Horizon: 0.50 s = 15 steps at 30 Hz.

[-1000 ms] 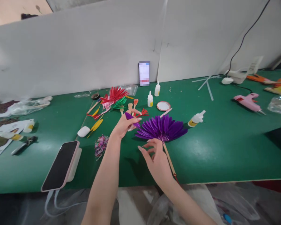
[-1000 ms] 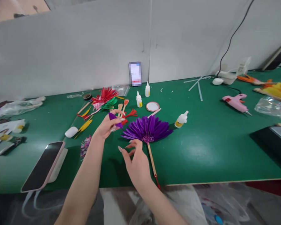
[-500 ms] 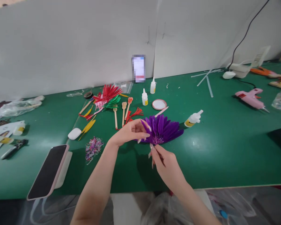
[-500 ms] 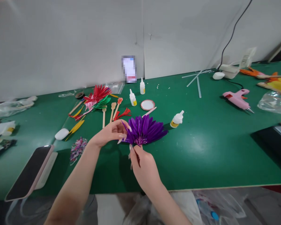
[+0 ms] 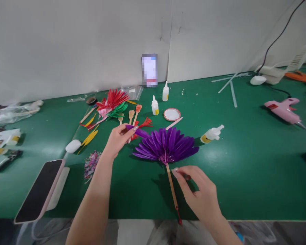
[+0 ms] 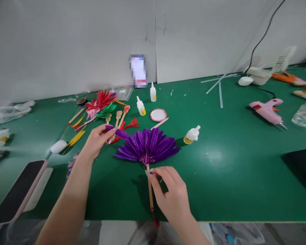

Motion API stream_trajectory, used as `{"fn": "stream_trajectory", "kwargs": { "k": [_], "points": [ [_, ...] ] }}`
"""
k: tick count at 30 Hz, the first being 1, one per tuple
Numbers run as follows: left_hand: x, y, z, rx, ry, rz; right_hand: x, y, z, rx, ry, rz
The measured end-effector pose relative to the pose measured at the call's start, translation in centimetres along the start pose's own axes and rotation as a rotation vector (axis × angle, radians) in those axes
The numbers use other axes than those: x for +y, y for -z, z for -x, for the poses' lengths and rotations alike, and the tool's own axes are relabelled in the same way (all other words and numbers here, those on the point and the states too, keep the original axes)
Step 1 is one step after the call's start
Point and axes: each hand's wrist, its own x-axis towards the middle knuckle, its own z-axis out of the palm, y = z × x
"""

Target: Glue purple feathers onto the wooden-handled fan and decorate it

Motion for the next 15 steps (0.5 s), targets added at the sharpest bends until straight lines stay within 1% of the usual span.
{"fn": "stream_trajectory", "kwargs": {
  "k": [2,5,8,12,15],
  "points": [
    [0.0,-0.5,-0.1,-0.002,-0.015,-0.014,0.7,0.0,0.0,0.054,0.082,0.056],
    [0.1,-1.1,0.0,-0.004,-0.088,-0.106,1.2,-0.1,-0.1,0.026,0.135,0.121],
    [0.1,-1.0,0.5,0.042,-0.122,-0.184,1.4,-0.3,-0.4,-0.058,0.153,0.200],
    [-0.6,-0.5,2.6,0.153,-0.056,-0.195,1.5,-0.5,-0.9,-0.243,0.216,0.332],
    [-1.1,-0.5,4.3,0.196,-0.021,-0.262,1.7,-0.5,-1.3,-0.353,0.302,0.403]
  ]
}}
